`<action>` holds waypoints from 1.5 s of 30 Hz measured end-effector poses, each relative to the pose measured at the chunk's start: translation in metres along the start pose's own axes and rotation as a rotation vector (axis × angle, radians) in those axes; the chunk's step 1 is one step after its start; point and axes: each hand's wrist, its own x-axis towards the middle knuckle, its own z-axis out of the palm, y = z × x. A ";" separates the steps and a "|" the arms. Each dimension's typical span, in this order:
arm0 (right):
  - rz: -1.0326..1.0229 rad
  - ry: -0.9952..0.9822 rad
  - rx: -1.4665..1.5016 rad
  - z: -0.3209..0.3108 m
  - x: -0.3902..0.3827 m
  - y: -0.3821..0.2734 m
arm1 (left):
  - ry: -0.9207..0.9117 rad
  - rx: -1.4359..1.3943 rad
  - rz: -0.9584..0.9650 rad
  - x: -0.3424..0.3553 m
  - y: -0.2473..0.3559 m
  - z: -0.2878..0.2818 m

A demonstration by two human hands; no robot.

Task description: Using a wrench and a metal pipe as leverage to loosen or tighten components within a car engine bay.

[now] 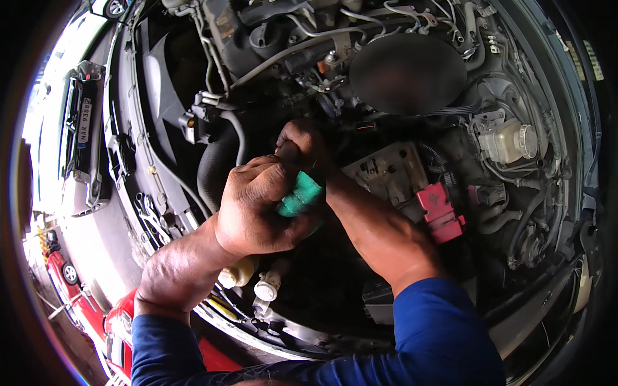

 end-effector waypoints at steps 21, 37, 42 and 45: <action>0.424 -0.022 0.637 0.001 0.004 0.016 | -0.040 0.078 -0.136 0.029 0.011 -0.011; 0.413 0.039 0.756 0.010 0.023 0.012 | -0.055 0.081 -0.139 0.047 0.015 -0.007; 0.445 0.037 0.942 0.008 0.020 0.014 | -0.043 0.054 -0.275 0.047 0.016 -0.006; 0.496 0.108 1.129 0.012 0.018 0.005 | -0.029 0.063 -0.290 0.046 0.015 -0.008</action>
